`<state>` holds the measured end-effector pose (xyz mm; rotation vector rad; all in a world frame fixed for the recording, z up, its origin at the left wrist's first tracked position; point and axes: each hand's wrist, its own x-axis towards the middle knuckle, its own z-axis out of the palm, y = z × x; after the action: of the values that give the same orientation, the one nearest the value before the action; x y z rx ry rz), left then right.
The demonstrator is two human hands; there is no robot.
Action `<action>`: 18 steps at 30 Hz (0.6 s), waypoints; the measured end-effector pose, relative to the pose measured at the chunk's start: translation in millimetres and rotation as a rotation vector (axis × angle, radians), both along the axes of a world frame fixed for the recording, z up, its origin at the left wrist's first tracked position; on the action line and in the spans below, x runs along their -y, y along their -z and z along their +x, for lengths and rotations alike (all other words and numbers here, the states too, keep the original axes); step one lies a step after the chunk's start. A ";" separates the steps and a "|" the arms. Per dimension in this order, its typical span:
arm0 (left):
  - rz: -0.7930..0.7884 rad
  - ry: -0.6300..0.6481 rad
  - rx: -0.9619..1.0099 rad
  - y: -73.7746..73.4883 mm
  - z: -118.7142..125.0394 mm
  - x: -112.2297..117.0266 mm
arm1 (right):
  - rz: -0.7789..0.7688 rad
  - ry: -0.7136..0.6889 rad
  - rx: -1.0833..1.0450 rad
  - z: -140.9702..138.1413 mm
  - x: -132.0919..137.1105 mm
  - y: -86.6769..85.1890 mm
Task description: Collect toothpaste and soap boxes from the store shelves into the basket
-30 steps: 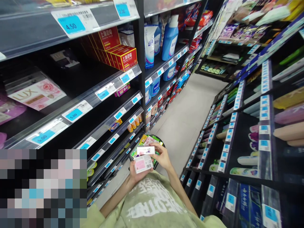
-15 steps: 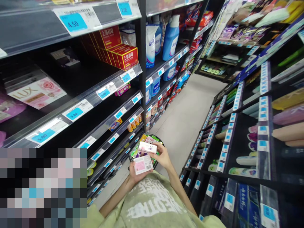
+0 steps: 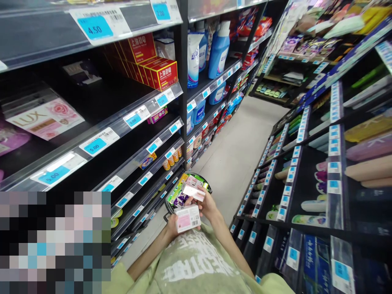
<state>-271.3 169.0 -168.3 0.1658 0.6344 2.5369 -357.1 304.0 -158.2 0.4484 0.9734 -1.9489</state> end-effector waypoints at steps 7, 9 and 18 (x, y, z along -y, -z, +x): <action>-0.062 -0.072 0.110 10.3 9.5 4.9 | -0.037 0.020 0.061 1.0 1.7 -7.5; -0.013 -0.070 0.102 13.2 10.3 5.8 | -0.023 0.023 0.056 1.4 2.3 -8.2; 0.046 -0.058 0.068 16.5 17.2 1.7 | -0.012 0.025 -0.022 18.0 0.9 -8.8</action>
<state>-254.1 167.3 -184.8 0.0779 0.5632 2.6023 -339.2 303.1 -149.3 0.4346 0.9737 -1.9853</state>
